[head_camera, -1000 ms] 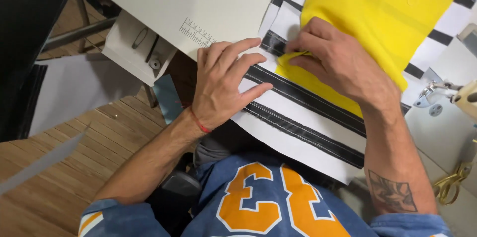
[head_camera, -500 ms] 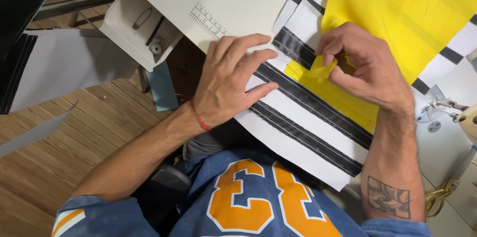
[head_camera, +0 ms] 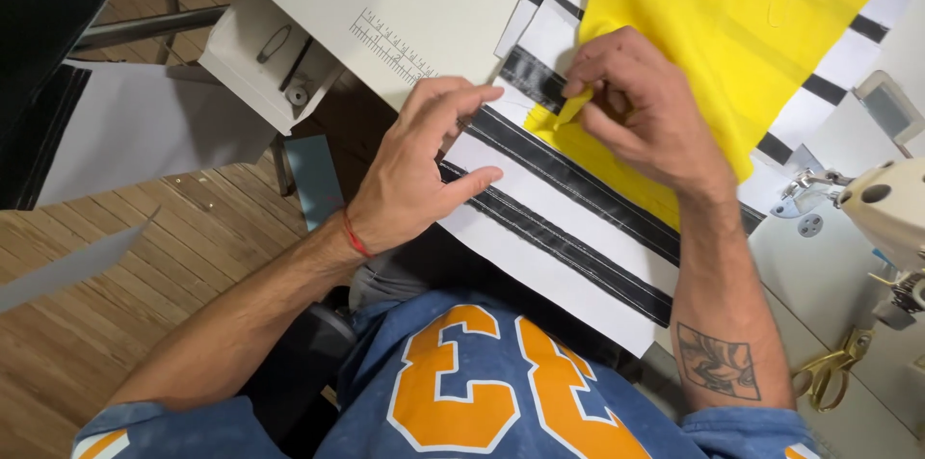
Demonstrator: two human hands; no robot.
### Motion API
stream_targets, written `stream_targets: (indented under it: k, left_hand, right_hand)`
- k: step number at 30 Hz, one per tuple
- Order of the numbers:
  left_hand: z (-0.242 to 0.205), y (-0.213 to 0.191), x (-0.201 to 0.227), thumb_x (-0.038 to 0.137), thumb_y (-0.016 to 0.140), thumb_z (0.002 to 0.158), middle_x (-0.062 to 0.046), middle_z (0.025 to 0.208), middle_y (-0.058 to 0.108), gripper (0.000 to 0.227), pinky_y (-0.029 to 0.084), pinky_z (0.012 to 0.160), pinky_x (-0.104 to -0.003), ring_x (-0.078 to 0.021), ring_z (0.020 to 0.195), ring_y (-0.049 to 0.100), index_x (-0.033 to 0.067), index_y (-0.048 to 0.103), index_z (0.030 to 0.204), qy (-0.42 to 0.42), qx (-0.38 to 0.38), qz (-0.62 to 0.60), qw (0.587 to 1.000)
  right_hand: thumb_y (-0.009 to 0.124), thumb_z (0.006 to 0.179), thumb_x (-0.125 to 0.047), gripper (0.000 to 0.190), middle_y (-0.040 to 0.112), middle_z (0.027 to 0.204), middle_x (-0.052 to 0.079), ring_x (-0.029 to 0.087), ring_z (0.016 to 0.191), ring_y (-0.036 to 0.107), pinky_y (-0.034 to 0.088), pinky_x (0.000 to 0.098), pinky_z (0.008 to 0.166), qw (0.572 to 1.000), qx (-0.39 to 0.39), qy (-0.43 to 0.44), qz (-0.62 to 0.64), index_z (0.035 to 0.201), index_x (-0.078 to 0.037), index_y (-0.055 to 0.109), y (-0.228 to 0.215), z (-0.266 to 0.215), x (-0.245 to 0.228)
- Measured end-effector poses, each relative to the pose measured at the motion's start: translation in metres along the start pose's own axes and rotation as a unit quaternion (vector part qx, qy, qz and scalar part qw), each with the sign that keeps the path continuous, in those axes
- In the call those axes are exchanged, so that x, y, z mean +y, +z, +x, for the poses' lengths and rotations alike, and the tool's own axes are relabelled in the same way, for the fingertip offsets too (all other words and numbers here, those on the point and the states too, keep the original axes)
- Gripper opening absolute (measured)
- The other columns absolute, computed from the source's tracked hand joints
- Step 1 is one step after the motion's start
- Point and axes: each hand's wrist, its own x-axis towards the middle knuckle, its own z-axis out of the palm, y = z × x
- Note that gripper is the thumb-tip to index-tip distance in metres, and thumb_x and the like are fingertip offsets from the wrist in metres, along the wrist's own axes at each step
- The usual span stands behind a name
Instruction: Aligning, folding, and trimming fabric components in preparation for sewing
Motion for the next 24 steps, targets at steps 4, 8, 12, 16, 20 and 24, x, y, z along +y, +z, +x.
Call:
stream_targets:
  k: [4,8,12,16,20,24]
  left_hand:
    - [0.009,-0.006,0.017,0.008,0.099,0.099,-0.02,0.18,0.042,0.092,0.054,0.14,-0.059,-0.0392,0.164,0.061,0.0075,0.044,0.173,-0.015,-0.001,-0.154,0.988]
    - [0.039,-0.008,0.019,0.019,0.095,0.097,-0.023,0.169,0.06,0.079,0.068,0.115,-0.062,-0.0499,0.143,0.078,0.0136,0.049,0.162,-0.14,-0.02,-0.184,0.973]
    - [0.068,0.005,0.004,0.036,0.102,0.095,-0.024,0.132,0.085,0.085,0.075,0.102,-0.048,-0.0282,0.12,0.089,0.0192,0.047,0.157,-0.118,-0.019,-0.059,0.991]
    - [0.079,0.0,0.04,0.031,0.103,0.099,0.006,0.065,0.042,0.074,0.021,0.055,-0.033,-0.0125,0.054,0.025,0.0256,0.049,0.15,-0.154,-0.068,-0.022,0.986]
    - [0.079,0.01,0.036,0.022,0.1,0.096,-0.009,0.127,0.071,0.077,0.058,0.08,-0.044,-0.0373,0.099,0.063,0.0308,0.048,0.152,-0.138,-0.036,-0.014,0.99]
    - [0.078,0.015,0.023,0.011,0.097,0.1,-0.007,0.11,0.089,0.07,0.064,0.044,-0.018,-0.0144,0.072,0.087,0.028,0.048,0.146,-0.113,-0.03,-0.028,0.993]
  right_hand:
    - [0.072,0.114,0.01,0.048,0.058,0.152,0.021,0.016,0.089,0.054,0.048,0.0268,0.068,0.998,0.019,-0.034,-0.046,0.159,-0.004,0.061,0.01,0.004,-0.006]
    - [0.072,0.113,0.015,0.059,0.053,0.157,0.022,0.015,0.094,0.055,0.054,0.0278,0.077,0.997,0.042,-0.021,-0.053,0.166,-0.005,0.054,0.013,0.005,-0.009]
    - [0.064,0.109,0.023,0.044,0.056,0.146,0.021,0.016,0.088,0.057,0.052,0.0277,0.07,0.997,0.051,-0.033,-0.037,0.148,0.0,0.064,0.008,0.008,-0.032]
    - [0.069,0.112,0.01,0.019,0.059,0.14,0.023,0.028,0.113,0.066,0.067,0.0354,0.095,0.996,0.05,-0.044,-0.055,0.129,0.004,0.063,0.009,-0.006,-0.034]
    - [0.082,0.114,-0.004,0.017,0.067,0.133,0.02,0.035,0.122,0.069,0.062,0.0461,0.103,0.991,0.07,-0.017,-0.114,0.126,-0.001,0.069,-0.001,-0.035,-0.063]
    - [0.087,0.115,-0.005,0.018,0.073,0.129,0.022,0.038,0.119,0.069,0.055,0.0509,0.103,0.962,0.148,0.046,-0.227,0.124,0.0,0.073,-0.005,-0.089,-0.082]
